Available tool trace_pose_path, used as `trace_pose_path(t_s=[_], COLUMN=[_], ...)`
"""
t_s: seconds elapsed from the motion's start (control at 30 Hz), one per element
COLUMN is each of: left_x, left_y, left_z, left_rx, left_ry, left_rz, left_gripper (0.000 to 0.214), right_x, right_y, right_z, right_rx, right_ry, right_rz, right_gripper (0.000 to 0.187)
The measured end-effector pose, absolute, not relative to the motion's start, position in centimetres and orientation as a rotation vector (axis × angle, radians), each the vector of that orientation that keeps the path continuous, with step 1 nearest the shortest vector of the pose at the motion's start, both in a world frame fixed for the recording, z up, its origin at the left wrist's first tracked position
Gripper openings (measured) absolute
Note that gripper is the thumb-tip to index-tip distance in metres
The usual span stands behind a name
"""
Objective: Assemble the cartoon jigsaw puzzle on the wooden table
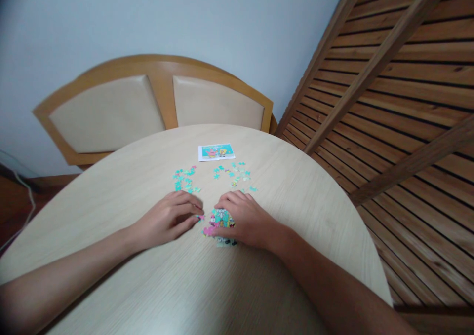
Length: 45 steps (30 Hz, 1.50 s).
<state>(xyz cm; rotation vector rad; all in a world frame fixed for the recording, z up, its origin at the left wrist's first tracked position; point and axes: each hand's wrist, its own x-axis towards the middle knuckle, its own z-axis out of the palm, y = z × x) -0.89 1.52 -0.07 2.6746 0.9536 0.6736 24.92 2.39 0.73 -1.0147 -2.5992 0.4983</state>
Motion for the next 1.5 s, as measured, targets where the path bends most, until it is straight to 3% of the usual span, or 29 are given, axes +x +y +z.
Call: trace_pose_path(t_s=[0.2,0.33,0.5,0.77,1.13,1.5], left_x=[-2.6,-3.4,-3.5,-3.6,-3.3,-2.8], left_y=[3.5,5.1,5.9,5.9,6.8,6.4], left_z=[-0.9,-2.0,-2.6,-2.3,-2.4,-1.2], left_rx=[2.626,2.696,2.677,2.654,2.590,2.831], left_ry=[1.371,1.523,1.563,1.721,1.602,1.297], left_rz=[0.795,0.606,0.379,0.433,0.384,0.472], left_gripper=[0.032,0.056,0.066,0.056,0.074,0.055], right_x=[25.0,25.0,24.9,24.9,24.9,24.9], right_y=[2.4,2.5,2.6,2.5,2.7,2.8], right_z=[0.8,0.5,0.5,0.6,0.5,0.5], right_rx=[-1.036,-1.028,-1.024,-1.028,-1.009,-1.007], right_ry=[-2.604,-2.601,-2.602,-2.595,-2.617,-2.626], right_rz=[0.509,0.493,0.486,0.512,0.479,0.437], right_gripper=[0.056,0.056,0.055,0.054,0.045,0.039])
